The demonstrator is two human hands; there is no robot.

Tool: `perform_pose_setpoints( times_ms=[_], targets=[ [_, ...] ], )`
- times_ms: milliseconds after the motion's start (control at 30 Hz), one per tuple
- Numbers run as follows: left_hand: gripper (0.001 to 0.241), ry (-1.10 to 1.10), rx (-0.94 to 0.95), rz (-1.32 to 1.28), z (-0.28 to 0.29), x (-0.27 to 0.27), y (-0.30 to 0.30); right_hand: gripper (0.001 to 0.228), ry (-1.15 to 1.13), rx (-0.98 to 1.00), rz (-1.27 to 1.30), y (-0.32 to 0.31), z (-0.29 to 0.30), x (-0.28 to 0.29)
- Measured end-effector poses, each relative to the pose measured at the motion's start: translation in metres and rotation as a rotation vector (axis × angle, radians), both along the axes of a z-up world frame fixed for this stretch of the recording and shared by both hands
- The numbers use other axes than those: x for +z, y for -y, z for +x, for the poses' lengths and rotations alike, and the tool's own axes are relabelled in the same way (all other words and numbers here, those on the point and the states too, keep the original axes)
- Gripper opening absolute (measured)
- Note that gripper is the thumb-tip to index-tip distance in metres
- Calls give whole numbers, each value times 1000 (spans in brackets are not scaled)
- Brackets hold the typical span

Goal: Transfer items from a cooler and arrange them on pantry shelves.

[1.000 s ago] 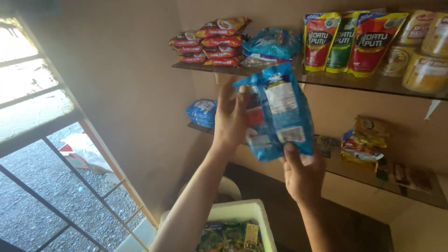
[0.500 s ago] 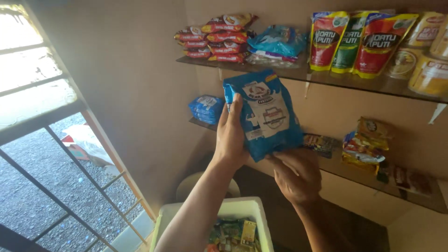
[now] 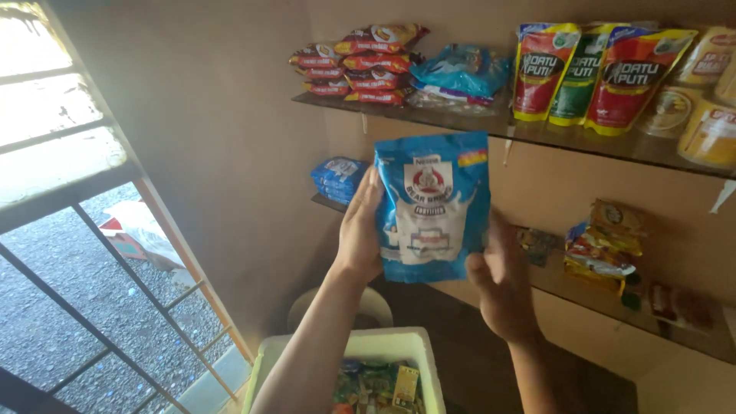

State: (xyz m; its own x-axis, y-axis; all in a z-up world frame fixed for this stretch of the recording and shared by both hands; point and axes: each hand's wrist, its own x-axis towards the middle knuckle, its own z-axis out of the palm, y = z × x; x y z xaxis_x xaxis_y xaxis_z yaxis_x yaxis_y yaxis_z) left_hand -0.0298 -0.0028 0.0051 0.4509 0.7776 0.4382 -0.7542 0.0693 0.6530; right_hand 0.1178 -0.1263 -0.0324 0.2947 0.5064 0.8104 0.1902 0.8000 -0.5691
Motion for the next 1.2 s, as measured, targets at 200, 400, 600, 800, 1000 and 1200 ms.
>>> perform_pose_setpoints(
  times_ms=[200,400,600,800,1000,1200],
  targets=[
    [67,-144,305,201,5,-32,-6,51,170,-257,-141,-6,-2,-30],
    [65,-426,644,275,9,-80,5,56,369,-543,-269,-11,-19,-42],
    [56,-595,743,237,-21,-93,15,47,12,172,-308,-60,-2,-117],
    [59,-438,511,-140,-28,-260,-53,36,202,-141,-820,-77,-49,-127],
    [62,-495,520,-580,-59,-284,-81,71,380,-156,-677,-134,-72,-175],
    [55,-843,788,-56,-73,-321,-161,76,-132,42,-627,-230,-68,-282]
  ],
)
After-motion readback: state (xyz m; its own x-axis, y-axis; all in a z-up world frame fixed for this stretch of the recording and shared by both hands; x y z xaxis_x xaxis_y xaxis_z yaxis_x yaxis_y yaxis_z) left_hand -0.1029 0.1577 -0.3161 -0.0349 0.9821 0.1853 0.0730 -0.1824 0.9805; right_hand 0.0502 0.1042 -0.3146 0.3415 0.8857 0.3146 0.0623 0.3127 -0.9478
